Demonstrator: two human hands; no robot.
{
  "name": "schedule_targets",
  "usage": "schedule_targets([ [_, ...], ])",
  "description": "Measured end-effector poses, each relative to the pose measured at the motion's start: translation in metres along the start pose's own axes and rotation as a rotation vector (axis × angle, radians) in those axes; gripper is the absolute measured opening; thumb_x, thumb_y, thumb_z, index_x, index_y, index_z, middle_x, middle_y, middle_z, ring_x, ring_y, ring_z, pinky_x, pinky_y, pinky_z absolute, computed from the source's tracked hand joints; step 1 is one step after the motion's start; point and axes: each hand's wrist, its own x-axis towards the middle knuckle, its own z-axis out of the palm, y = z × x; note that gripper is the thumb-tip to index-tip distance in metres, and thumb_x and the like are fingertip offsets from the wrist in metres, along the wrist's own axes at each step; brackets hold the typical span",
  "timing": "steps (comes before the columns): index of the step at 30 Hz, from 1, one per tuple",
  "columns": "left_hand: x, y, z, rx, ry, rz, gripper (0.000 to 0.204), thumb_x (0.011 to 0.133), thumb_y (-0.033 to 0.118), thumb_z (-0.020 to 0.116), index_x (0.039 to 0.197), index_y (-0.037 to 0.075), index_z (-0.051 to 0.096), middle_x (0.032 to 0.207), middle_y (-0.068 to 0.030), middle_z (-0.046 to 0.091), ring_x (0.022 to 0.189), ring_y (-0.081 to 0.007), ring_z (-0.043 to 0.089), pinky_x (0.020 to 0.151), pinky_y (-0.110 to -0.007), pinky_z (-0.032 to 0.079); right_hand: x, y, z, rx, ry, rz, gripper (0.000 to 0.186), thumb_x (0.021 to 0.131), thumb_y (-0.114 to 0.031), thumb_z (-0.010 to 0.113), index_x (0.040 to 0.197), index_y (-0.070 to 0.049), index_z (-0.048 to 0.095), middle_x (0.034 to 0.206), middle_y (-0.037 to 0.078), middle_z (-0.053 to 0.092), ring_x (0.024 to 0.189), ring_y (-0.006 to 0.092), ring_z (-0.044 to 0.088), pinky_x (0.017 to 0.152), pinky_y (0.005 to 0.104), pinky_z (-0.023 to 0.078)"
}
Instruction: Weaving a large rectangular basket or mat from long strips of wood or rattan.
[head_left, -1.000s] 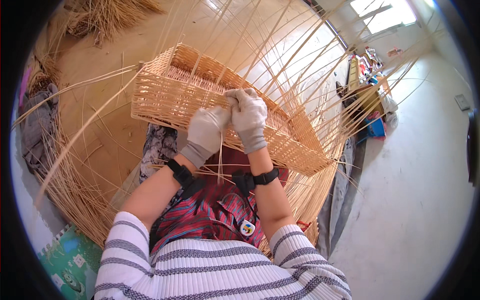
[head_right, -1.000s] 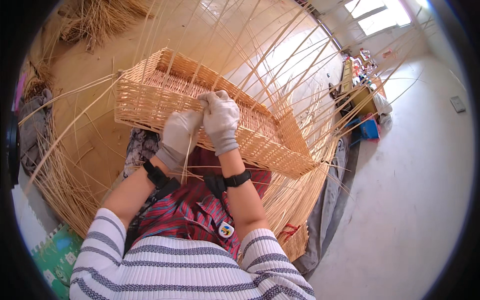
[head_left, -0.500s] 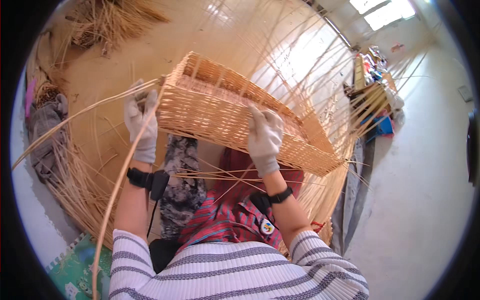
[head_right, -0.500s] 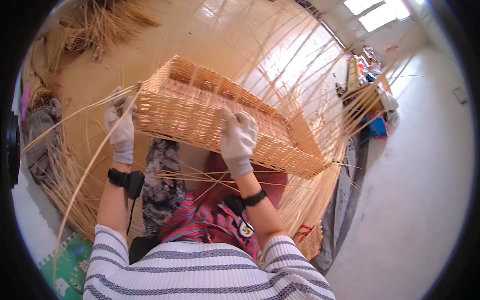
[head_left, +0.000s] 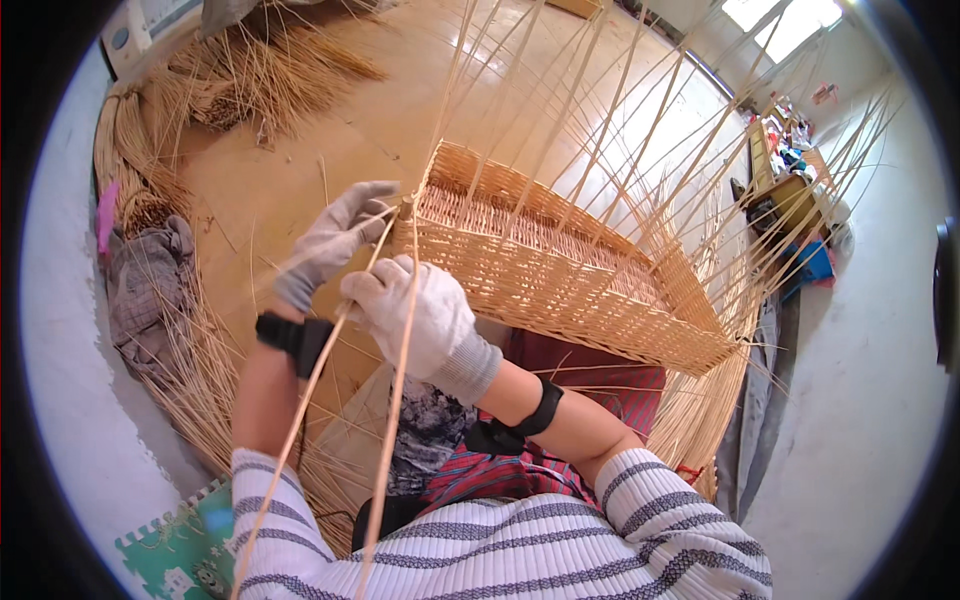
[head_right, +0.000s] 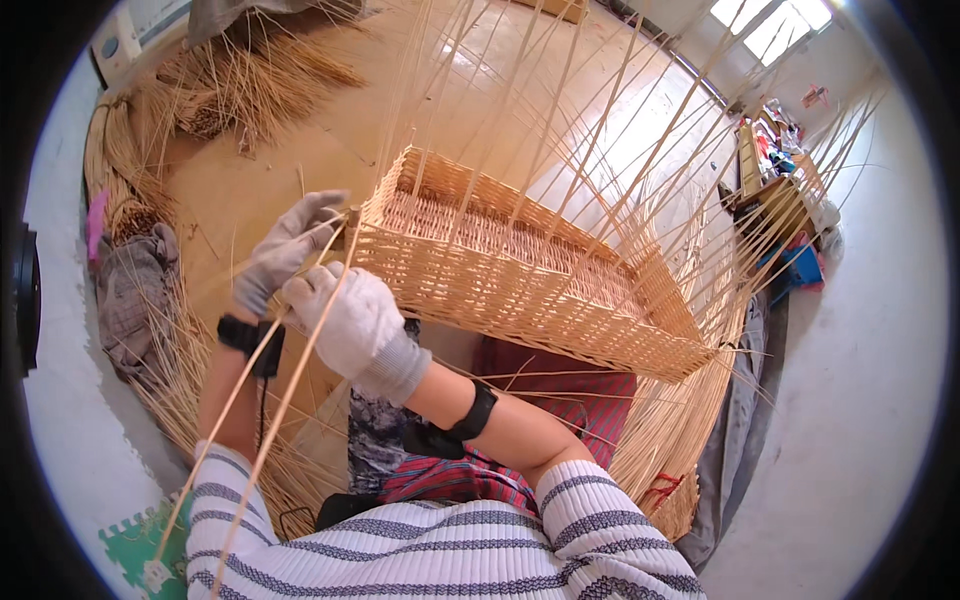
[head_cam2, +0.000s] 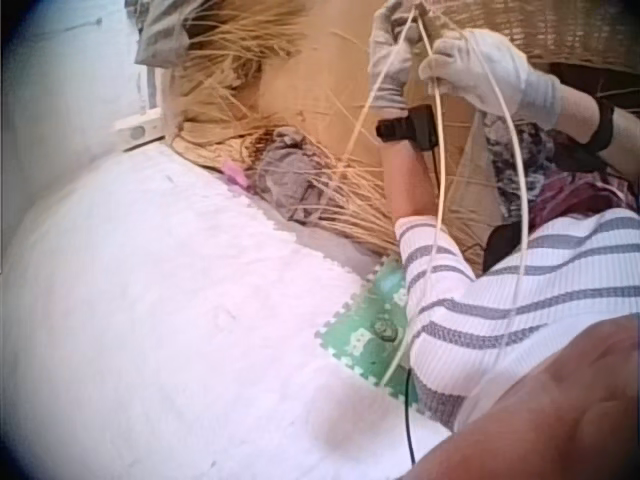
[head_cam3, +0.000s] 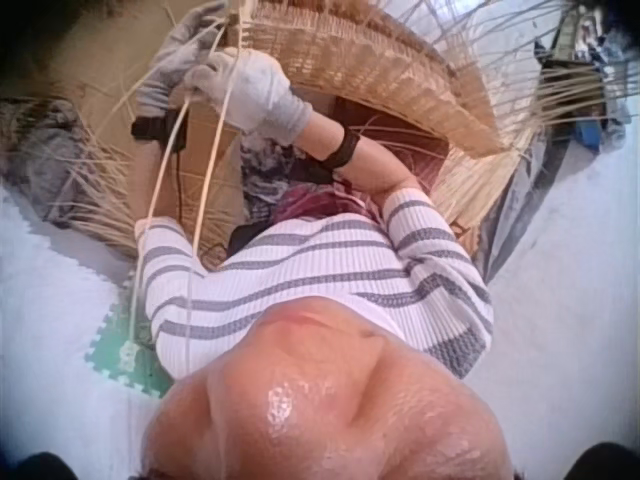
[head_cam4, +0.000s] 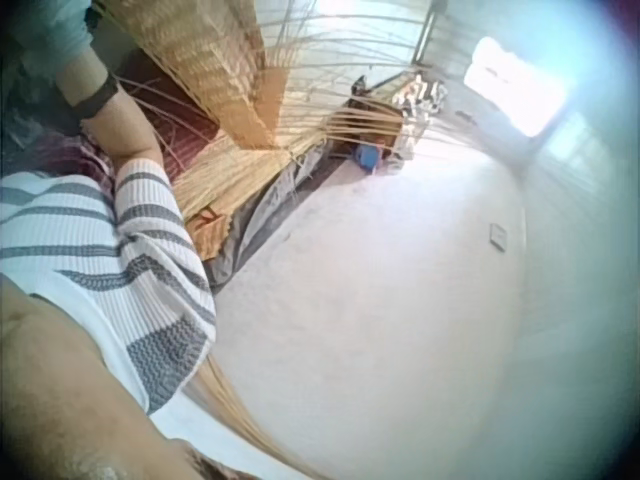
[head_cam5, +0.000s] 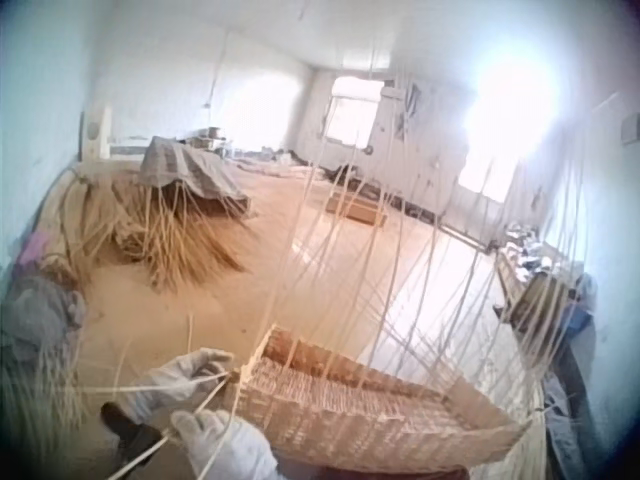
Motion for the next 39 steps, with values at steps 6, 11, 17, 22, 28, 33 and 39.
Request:
schedule_targets([
  [6,0.044,0.02,-0.018,0.009,-0.671,-0.243,0.053,0.092,0.025,0.081,0.139,0.012,0.061,0.106,0.0065,0.061,0.096,-0.0069,0.056,0.086,-0.022,0.049,-0.032,-0.001,-0.01,0.158,-0.11,0.074,0.016,0.09,-0.024,0.067,0.095,-0.01,0.061,0.084,0.007,0.056,0.082,0.0275,0.062,0.07,0.041,0.053],
  [11,0.031,0.009,-0.001,-0.126,-0.661,-0.165,0.039,0.092,0.022,0.081,0.125,0.011,0.065,0.102,0.0064,0.062,0.09,-0.0056,0.056,0.08,-0.024,0.051,-0.086,0.04,-0.014,0.704,0.302,0.391,0.016,0.1,-0.018,0.063,0.111,-0.009,0.069,0.11,0.008,0.074,0.095,0.0255,0.071,0.077,0.0376,0.058],
  [17,0.006,-0.013,0.039,-0.002,-0.135,0.093,0.012,0.101,0.015,0.07,0.11,0.009,0.065,0.097,0.0072,0.061,0.086,-0.0023,0.055,0.079,-0.018,0.048,-0.077,0.103,-0.005,0.812,0.599,0.985,0.023,0.102,-0.01,0.063,0.122,-0.004,0.071,0.117,0.01,0.075,0.094,0.022,0.073,0.074,0.0353,0.06],
  [22,0.008,-0.02,0.056,-0.125,0.028,-0.009,0.009,0.097,0.006,0.072,0.104,0.009,0.067,0.094,0.006,0.064,0.09,-0.004,0.058,0.082,-0.021,0.051,0.039,0.133,-0.024,-0.384,0.321,0.347,0.059,0.096,-0.002,0.063,0.153,-0.009,0.046,0.115,0.012,0.075,0.092,0.0217,0.073,0.071,0.0317,0.06],
  [28,-0.003,-0.035,0.065,0.188,0.336,0.274,0.02,0.094,0.009,0.076,0.11,0.006,0.064,0.093,-0.001,0.063,0.081,-0.0096,0.059,0.072,-0.025,0.052,-0.085,0.13,-0.046,0.8,0.57,0.751,0.033,0.102,-0.005,0.06,0.135,-0.005,0.053,0.098,0.011,0.075,0.07,0.0085,0.064,0.056,0.022,0.049],
  [33,-0.041,-0.023,0.128,0.562,0.584,0.49,0.031,0.099,0.004,0.068,0.129,0.005,0.058,0.11,-0.0033,0.067,0.095,-0.0135,0.063,0.081,-0.023,0.051,-0.15,0.142,-0.027,0.851,0.722,0.892,0.006,0.097,-0.008,0.07,0.102,-0.006,0.067,0.09,0.006,0.074,0.067,0.0086,0.064,0.057,0.0252,0.051],
  [39,0.008,-0.004,0.167,1.151,0.166,0.43,0.027,0.1,0.023,0.065,0.121,0.007,0.069,0.122,-0.0103,0.072,0.111,-0.0281,0.069,0.093,-0.035,0.056,-0.101,0.15,-0.053,-0.137,0.486,0.623,0.022,0.089,-0.013,0.075,0.106,-0.003,0.065,0.089,0.014,0.071,0.072,0.0276,0.07,0.065,0.0372,0.055],
])
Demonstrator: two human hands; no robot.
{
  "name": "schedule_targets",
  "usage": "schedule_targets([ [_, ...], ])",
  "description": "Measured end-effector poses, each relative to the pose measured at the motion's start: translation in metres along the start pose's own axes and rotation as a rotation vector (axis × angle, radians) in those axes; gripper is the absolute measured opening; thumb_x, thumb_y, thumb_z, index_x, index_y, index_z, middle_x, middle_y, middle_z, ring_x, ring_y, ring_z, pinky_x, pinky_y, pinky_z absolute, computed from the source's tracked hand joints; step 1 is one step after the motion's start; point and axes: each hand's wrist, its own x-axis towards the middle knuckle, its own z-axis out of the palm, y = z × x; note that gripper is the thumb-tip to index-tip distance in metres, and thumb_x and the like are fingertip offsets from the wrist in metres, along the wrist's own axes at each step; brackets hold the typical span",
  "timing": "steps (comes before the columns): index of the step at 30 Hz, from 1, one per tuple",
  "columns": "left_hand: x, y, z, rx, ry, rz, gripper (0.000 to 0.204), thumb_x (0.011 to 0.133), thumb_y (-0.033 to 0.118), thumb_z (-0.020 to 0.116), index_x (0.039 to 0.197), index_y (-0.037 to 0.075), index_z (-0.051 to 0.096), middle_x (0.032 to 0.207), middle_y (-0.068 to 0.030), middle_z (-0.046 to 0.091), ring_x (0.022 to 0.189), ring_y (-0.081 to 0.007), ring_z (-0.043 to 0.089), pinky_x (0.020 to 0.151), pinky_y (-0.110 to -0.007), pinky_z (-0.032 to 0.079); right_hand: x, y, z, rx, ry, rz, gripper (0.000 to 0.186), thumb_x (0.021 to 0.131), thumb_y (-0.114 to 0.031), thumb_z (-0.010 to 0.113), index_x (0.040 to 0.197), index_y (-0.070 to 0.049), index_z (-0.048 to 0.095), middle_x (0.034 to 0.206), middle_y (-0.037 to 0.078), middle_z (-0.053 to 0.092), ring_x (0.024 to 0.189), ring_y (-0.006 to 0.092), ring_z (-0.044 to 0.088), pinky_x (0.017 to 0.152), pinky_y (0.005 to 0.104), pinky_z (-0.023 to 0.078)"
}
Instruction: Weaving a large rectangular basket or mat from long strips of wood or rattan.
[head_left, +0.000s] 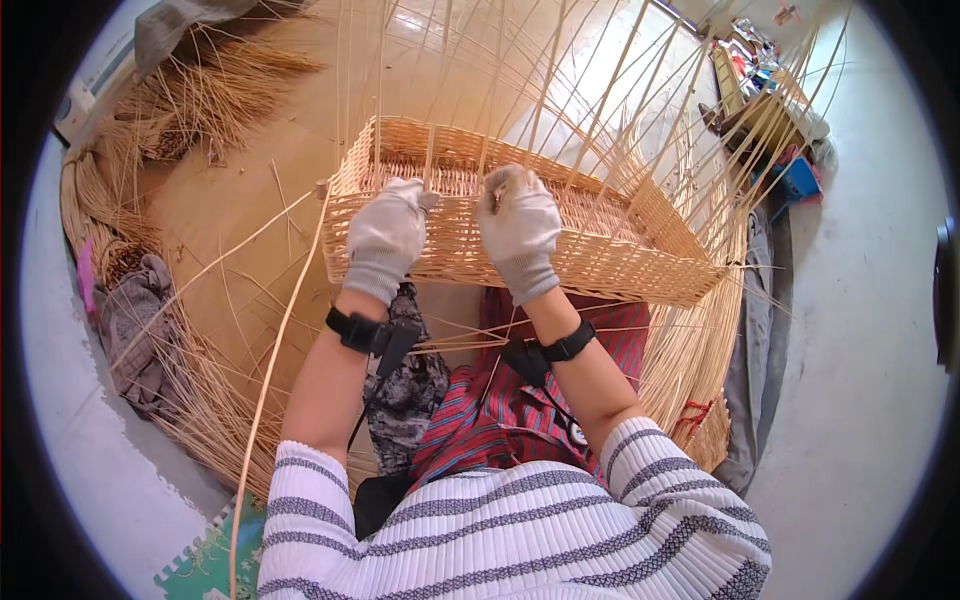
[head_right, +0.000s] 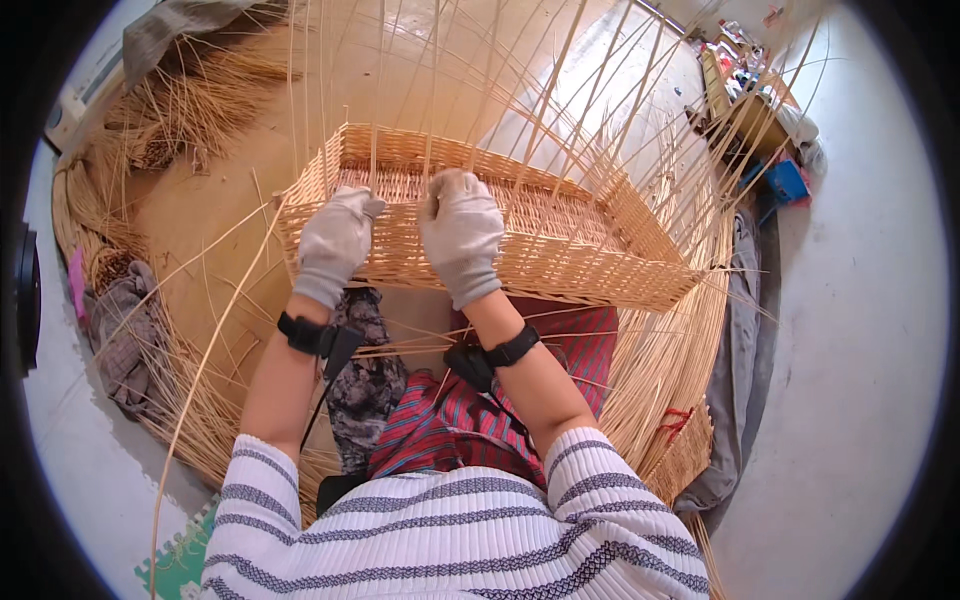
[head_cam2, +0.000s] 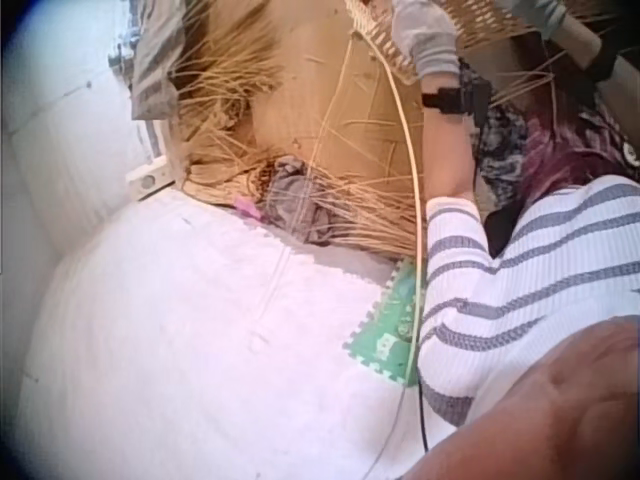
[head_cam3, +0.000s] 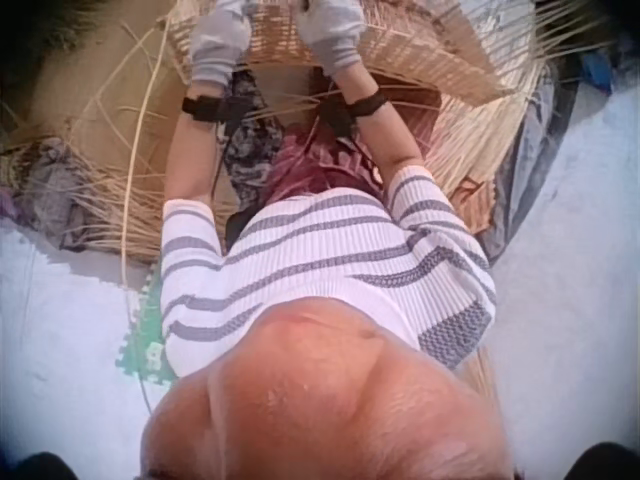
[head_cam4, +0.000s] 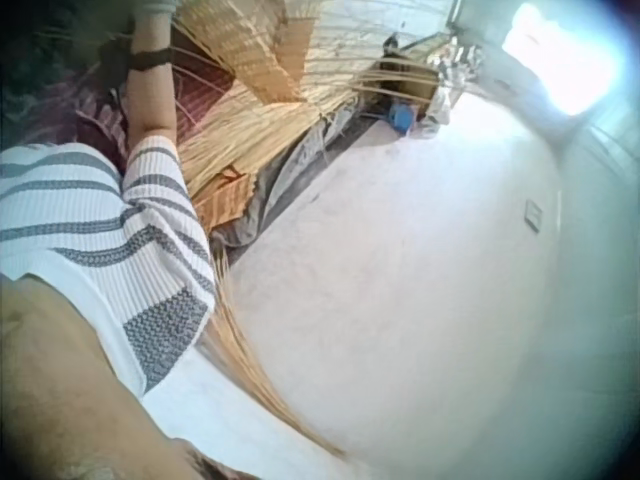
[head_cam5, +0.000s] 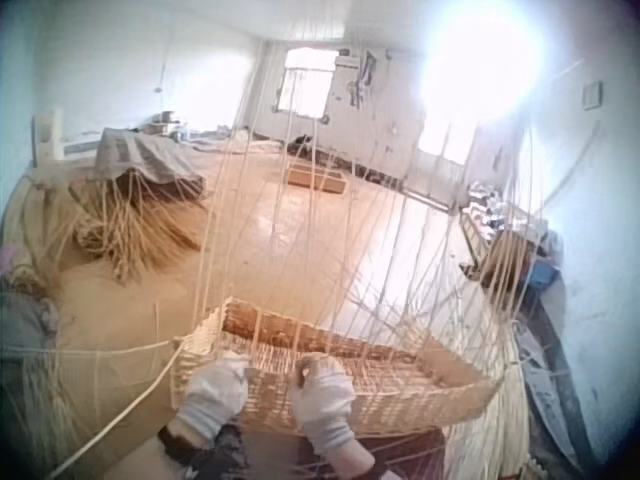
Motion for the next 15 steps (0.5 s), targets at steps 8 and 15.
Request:
schedule_targets([
  [8,0.017,-0.008,0.009,-0.05,-0.309,-0.284,0.02,0.099,0.027,0.057,0.097,0.012,0.071,0.094,-0.0154,0.071,0.091,-0.0358,0.07,0.08,-0.044,0.057,0.035,-0.047,0.052,1.076,-0.364,0.3,0.033,0.111,-0.022,0.051,0.134,-0.002,0.063,0.079,0.002,0.067,0.064,0.0093,0.055,0.058,0.0252,0.048],
  [15,-0.003,-0.015,0.02,-0.067,-0.098,-0.112,0.023,0.099,0.03,0.059,0.09,0.01,0.066,0.089,-0.0137,0.07,0.078,-0.035,0.07,0.07,-0.045,0.057,0.014,-0.038,0.021,1.361,-0.333,0.274,0.038,0.113,-0.034,0.047,0.129,-0.004,0.066,0.069,-0.003,0.059,0.055,0.0024,0.044,0.05,0.019,0.037],
])
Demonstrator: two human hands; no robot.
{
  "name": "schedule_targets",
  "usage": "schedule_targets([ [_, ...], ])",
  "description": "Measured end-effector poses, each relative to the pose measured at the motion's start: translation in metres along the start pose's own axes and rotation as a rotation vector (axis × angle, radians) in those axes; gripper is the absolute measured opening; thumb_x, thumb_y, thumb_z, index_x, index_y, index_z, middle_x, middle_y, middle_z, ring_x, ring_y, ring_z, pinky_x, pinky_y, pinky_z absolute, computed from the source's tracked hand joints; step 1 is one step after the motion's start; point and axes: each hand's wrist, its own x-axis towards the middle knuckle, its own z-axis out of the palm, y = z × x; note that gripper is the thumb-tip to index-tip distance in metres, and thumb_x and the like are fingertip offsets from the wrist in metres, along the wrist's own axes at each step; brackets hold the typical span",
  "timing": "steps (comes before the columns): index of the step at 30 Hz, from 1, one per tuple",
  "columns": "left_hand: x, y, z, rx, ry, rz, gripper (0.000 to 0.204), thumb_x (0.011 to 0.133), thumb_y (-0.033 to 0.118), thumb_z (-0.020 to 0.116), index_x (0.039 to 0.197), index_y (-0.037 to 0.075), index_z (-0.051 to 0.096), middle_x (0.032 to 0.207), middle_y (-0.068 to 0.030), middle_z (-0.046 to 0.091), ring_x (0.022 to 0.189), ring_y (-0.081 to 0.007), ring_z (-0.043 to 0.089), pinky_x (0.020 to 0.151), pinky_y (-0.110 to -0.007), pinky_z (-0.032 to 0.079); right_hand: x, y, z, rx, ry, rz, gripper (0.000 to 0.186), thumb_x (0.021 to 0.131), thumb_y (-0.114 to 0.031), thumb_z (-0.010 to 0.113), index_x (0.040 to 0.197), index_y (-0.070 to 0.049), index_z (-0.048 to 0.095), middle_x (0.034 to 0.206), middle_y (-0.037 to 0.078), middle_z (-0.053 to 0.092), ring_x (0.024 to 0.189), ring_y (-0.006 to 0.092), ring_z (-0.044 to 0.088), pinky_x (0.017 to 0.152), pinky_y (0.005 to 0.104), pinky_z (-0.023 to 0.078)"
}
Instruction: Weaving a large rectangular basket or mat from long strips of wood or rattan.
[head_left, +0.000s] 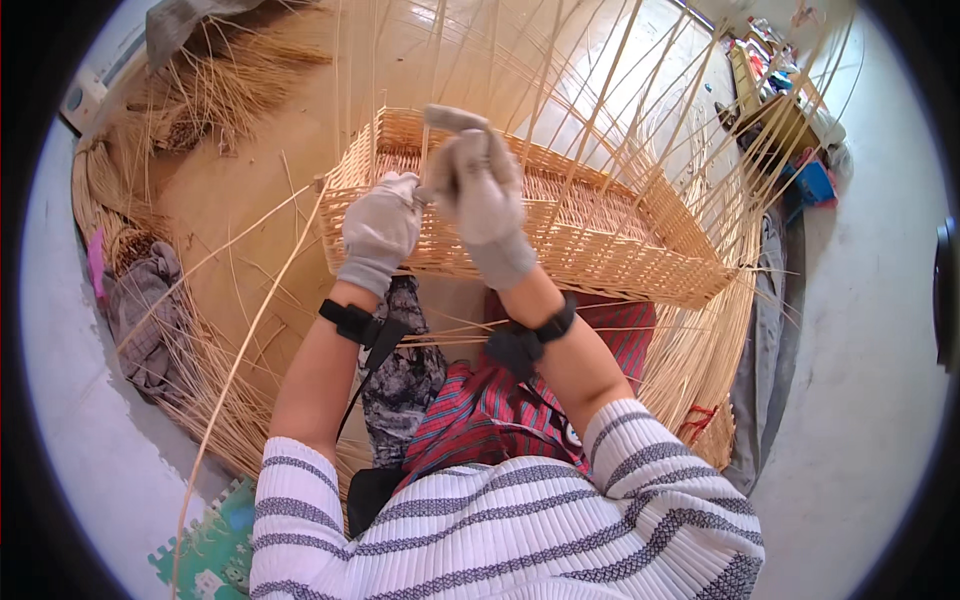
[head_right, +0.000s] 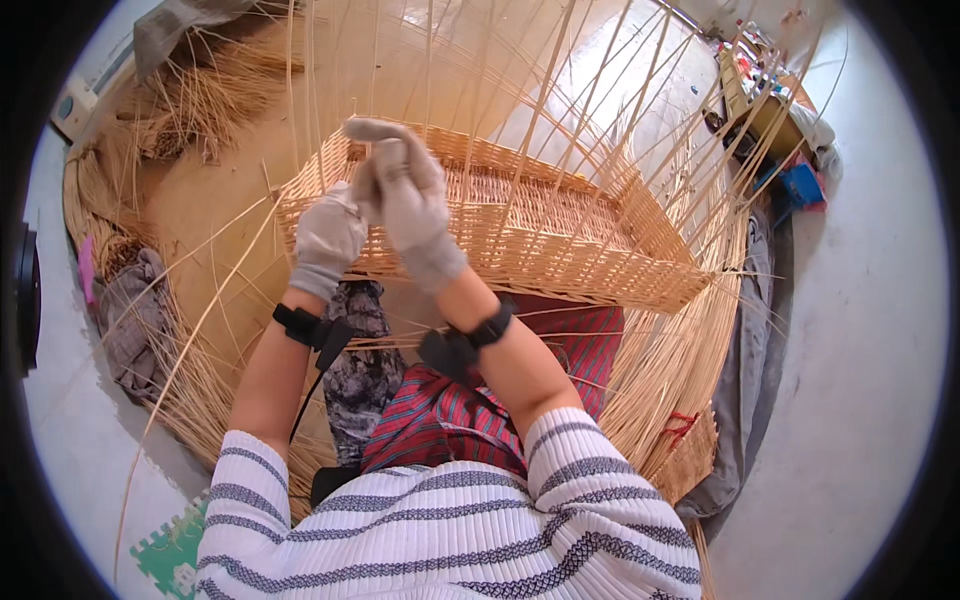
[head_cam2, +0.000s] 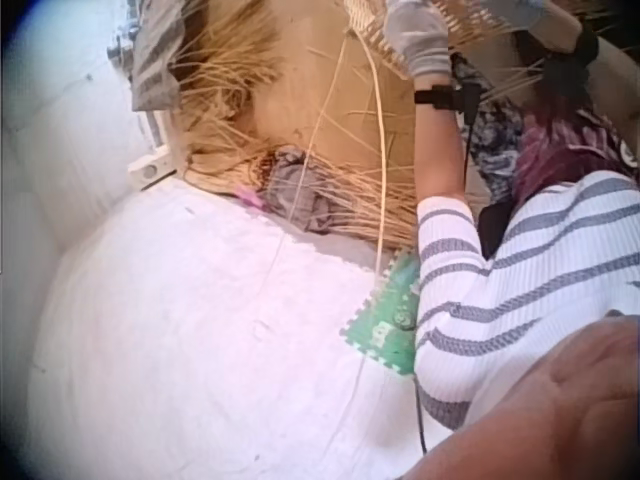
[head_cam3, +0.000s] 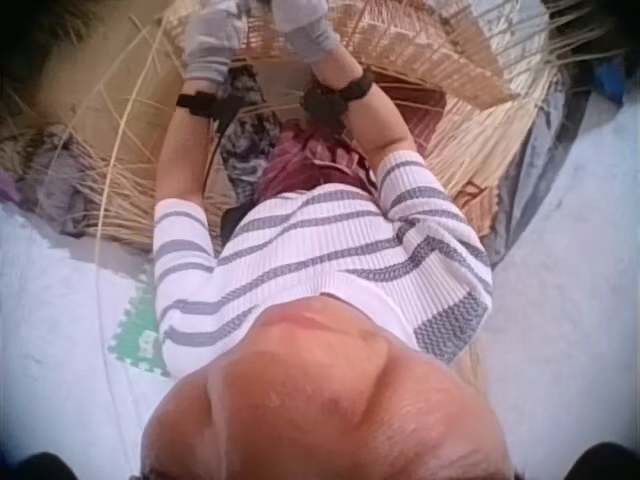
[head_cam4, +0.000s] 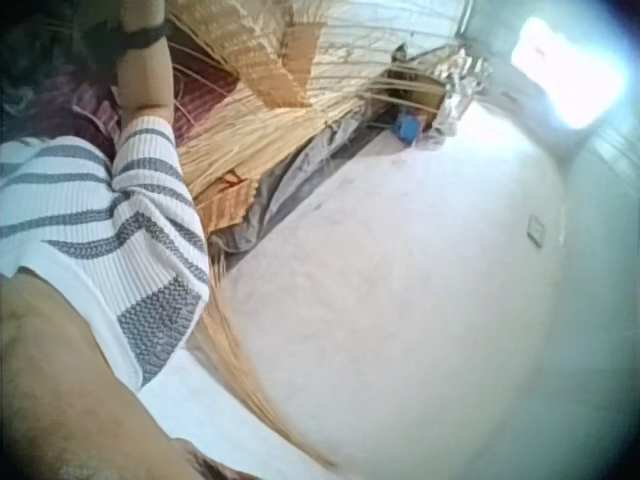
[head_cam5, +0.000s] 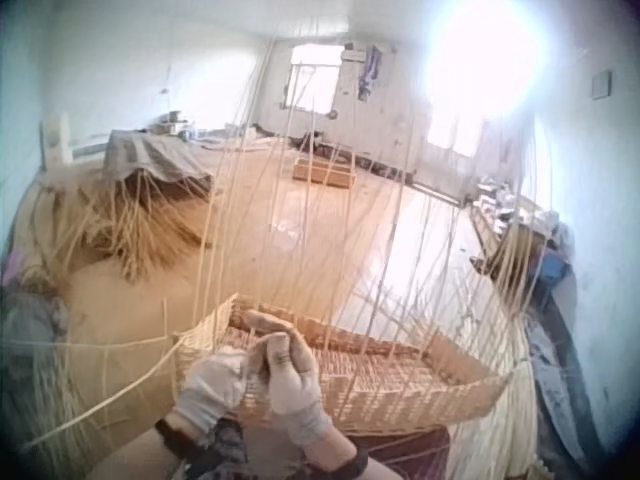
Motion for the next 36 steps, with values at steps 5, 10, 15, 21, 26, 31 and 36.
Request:
schedule_targets([
  [5,0.008,0.021,0.013,0.3,0.06,-0.116,0.043,0.106,0.047,0.049,0.091,0.01,0.068,0.091,-0.0126,0.071,0.071,-0.0332,0.07,0.063,-0.044,0.057,-0.046,-0.021,-0.045,-0.313,0.44,0.121,0.033,0.112,-0.031,0.048,0.123,-0.006,0.067,0.068,-0.004,0.057,0.055,0.0029,0.043,0.049,0.0198,0.035],
  [10,0.017,0.025,0.003,0.089,-0.064,-0.289,0.051,0.107,0.05,0.045,0.105,0.007,0.073,0.102,-0.0146,0.073,0.084,-0.0368,0.072,0.074,-0.047,0.058,-0.089,-0.014,-0.041,-0.219,0.381,0.172,0.028,0.112,-0.027,0.052,0.121,-0.007,0.068,0.067,-0.004,0.055,0.056,0.0033,0.042,0.05,0.0208,0.035],
  [15,-0.013,0.011,-0.002,-0.241,0.139,-0.009,0.041,0.104,0.037,0.055,0.127,0.005,0.067,0.118,-0.0176,0.069,0.107,-0.0351,0.068,0.092,-0.042,0.055,-0.083,0.002,-0.003,-0.236,0.175,0.167,0.019,0.105,-0.012,0.06,0.119,-0.005,0.07,0.083,0.002,0.065,0.071,0.0086,0.059,0.063,0.0232,0.048],
  [21,-0.051,-0.036,-0.019,-1.121,0.462,-0.287,0.04,0.096,0.012,0.069,0.135,0.007,0.06,0.132,-0.0094,0.061,0.119,-0.0255,0.061,0.099,-0.037,0.052,-0.048,-0.003,0.1,-0.931,-0.494,-0.534,0.055,0.087,-0.011,0.062,0.141,-0.02,0.062,0.129,0.011,0.066,0.106,0.0268,0.07,0.086,0.038,0.06],
  [26,-0.008,-0.107,-0.04,-0.756,-0.01,-0.174,0.041,0.089,0.024,0.083,0.119,0.007,0.061,0.125,-0.0059,0.062,0.11,-0.0148,0.061,0.093,-0.03,0.052,-0.03,-0.017,0.108,-0.961,-0.329,-0.333,0.034,0.089,-0.003,0.058,0.121,-0.012,0.065,0.113,0.011,0.069,0.081,0.0237,0.067,0.065,0.0371,0.054],
  [31,-0.009,-0.104,-0.021,-0.847,0.179,-0.1,0.052,0.084,0.026,0.088,0.121,0.006,0.058,0.119,-0.0039,0.063,0.106,-0.0179,0.063,0.1,-0.031,0.052,-0.011,0.012,-0.012,-0.208,0.598,0.096,0.022,0.1,0.0,0.064,0.118,-0.011,0.063,0.103,0.008,0.075,0.055,0.0046,0.054,0.044,0.0205,0.042],
  [36,-0.042,-0.043,-0.022,-0.763,0.605,-0.376,0.056,0.085,0.022,0.087,0.132,0.009,0.06,0.126,-0.0088,0.065,0.111,-0.0215,0.065,0.099,-0.036,0.051,-0.015,0.019,-0.021,-0.128,0.57,0.06,0.012,0.099,-0.004,0.068,0.108,-0.01,0.067,0.097,0.007,0.076,0.054,0.0059,0.055,0.045,0.0213,0.043],
])
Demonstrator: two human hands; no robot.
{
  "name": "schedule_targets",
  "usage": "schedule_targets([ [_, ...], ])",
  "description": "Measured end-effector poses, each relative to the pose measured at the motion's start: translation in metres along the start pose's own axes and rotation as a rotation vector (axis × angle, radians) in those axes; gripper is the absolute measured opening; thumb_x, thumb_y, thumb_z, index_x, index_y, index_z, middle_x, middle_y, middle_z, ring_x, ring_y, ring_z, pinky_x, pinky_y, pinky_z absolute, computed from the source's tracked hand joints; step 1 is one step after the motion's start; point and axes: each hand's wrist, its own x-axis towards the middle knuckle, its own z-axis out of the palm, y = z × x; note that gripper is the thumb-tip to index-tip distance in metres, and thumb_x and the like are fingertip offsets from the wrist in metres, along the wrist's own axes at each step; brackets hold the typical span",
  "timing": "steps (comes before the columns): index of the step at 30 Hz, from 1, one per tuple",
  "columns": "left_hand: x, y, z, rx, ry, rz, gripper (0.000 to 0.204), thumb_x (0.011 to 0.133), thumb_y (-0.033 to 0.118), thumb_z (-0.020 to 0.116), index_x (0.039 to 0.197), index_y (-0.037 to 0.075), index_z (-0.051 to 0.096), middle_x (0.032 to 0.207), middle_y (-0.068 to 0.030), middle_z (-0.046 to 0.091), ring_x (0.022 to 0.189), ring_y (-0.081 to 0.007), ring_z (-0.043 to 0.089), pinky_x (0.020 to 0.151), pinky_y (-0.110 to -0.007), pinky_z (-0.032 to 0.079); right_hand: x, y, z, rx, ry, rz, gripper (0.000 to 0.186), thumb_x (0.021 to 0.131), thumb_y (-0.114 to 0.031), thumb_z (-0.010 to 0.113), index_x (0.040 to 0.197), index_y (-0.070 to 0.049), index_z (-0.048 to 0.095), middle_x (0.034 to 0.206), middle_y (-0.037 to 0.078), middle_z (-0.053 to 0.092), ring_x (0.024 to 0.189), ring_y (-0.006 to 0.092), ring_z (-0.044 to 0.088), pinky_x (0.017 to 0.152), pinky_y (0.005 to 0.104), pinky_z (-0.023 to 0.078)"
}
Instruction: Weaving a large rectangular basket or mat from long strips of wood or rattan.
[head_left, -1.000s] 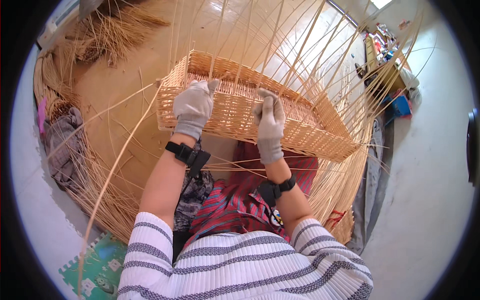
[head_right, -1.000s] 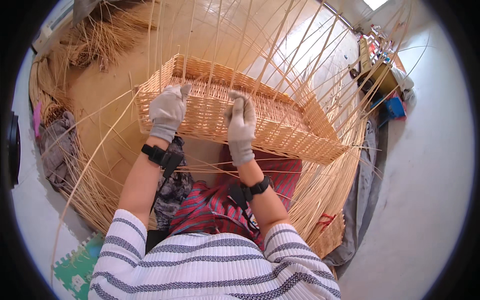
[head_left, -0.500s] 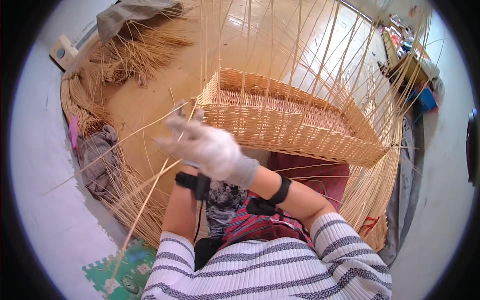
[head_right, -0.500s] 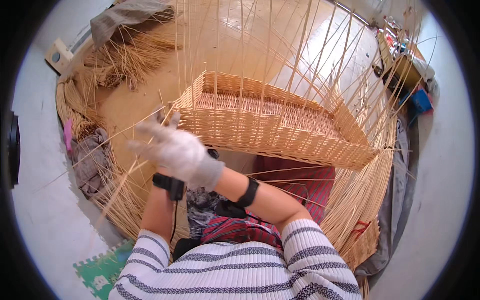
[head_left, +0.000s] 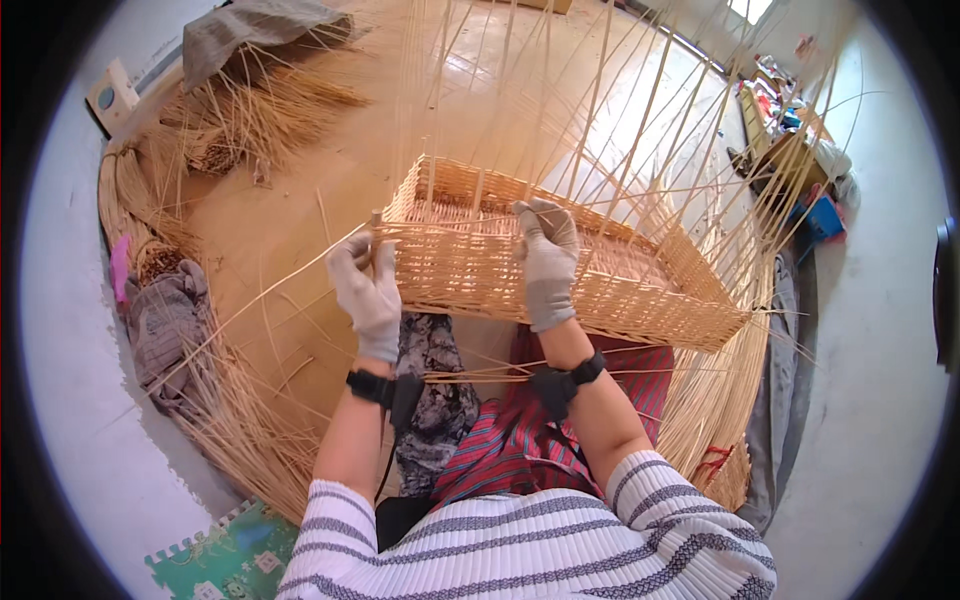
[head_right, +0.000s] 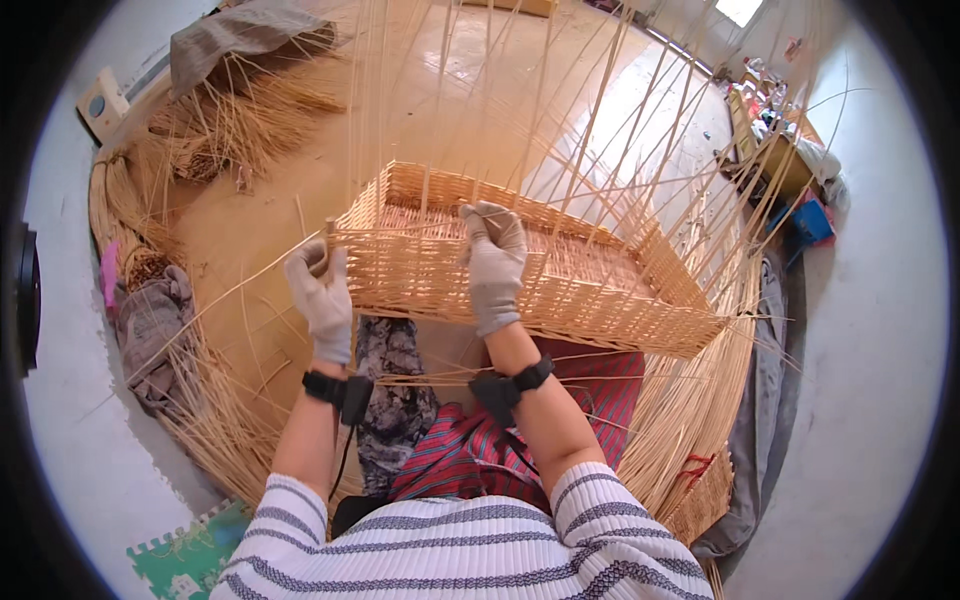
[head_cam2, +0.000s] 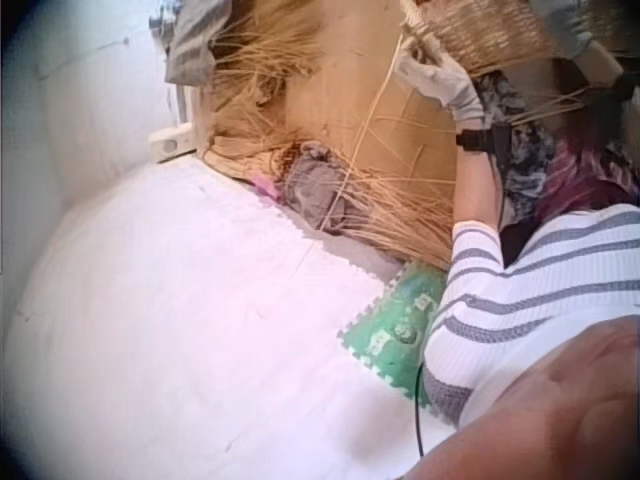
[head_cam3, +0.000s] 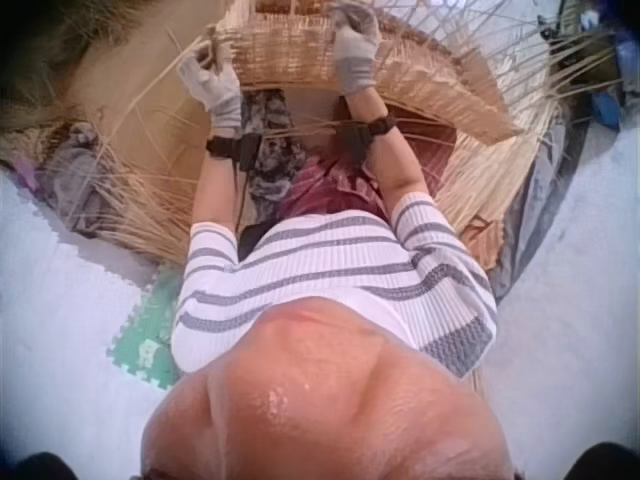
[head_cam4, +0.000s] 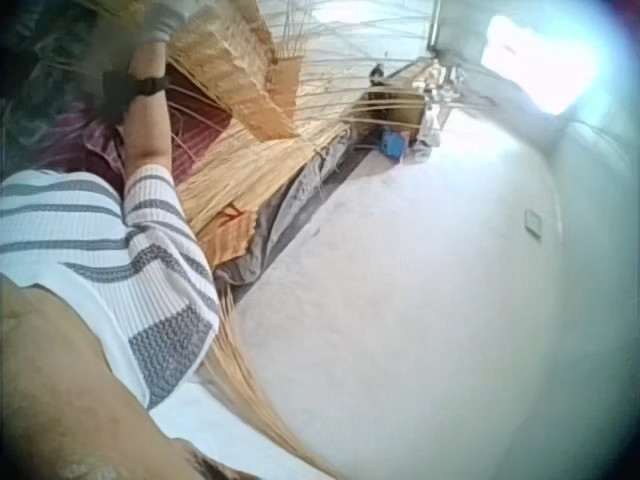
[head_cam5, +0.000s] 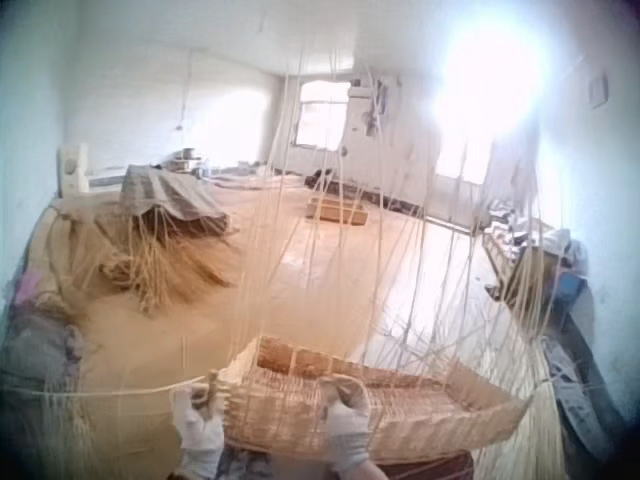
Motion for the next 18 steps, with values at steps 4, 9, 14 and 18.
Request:
schedule_targets([
  [4,-0.02,0.033,0.015,0.766,-0.358,0.568,0.085,0.077,0.02,0.088,0.153,0.031,0.05,0.131,-0.016,0.061,0.111,-0.0384,0.065,0.094,-0.046,0.054,0.028,-0.036,0.056,-0.58,-0.092,-0.562,0.027,0.099,-0.007,0.065,0.126,-0.008,0.065,0.111,0.011,0.073,0.075,0.0142,0.064,0.062,0.0273,0.053],
  [9,-0.009,0.04,0.018,0.894,-0.413,0.532,0.091,0.068,0.021,0.091,0.15,0.035,0.054,0.134,-0.0138,0.057,0.109,-0.035,0.064,0.092,-0.045,0.053,0.081,-0.031,0.076,-1.204,-0.143,-0.802,0.052,0.1,-0.005,0.056,0.151,-0.01,0.048,0.118,0.011,0.071,0.077,0.0206,0.067,0.065,0.0331,0.056],
  [14,-0.015,0.046,0.029,0.946,-0.405,0.552,0.079,0.071,0.018,0.089,0.144,0.027,0.061,0.133,-0.0146,0.058,0.116,-0.0387,0.06,0.097,-0.048,0.05,0.011,-0.011,-0.046,-0.351,0.003,-0.339,0.036,0.106,-0.009,0.053,0.142,-0.011,0.055,0.103,0.006,0.071,0.063,0.0046,0.049,0.053,0.0189,0.041],
  [18,-0.044,0.065,0.085,0.782,-0.665,0.623,0.083,0.075,0.014,0.085,0.151,0.026,0.053,0.136,-0.0144,0.056,0.114,-0.0351,0.062,0.096,-0.047,0.05,0.024,-0.034,-0.044,-0.821,-0.099,-0.629,0.045,0.102,0.0,0.053,0.146,-0.008,0.051,0.1,0.013,0.069,0.088,0.0234,0.066,0.084,0.0354,0.054],
])
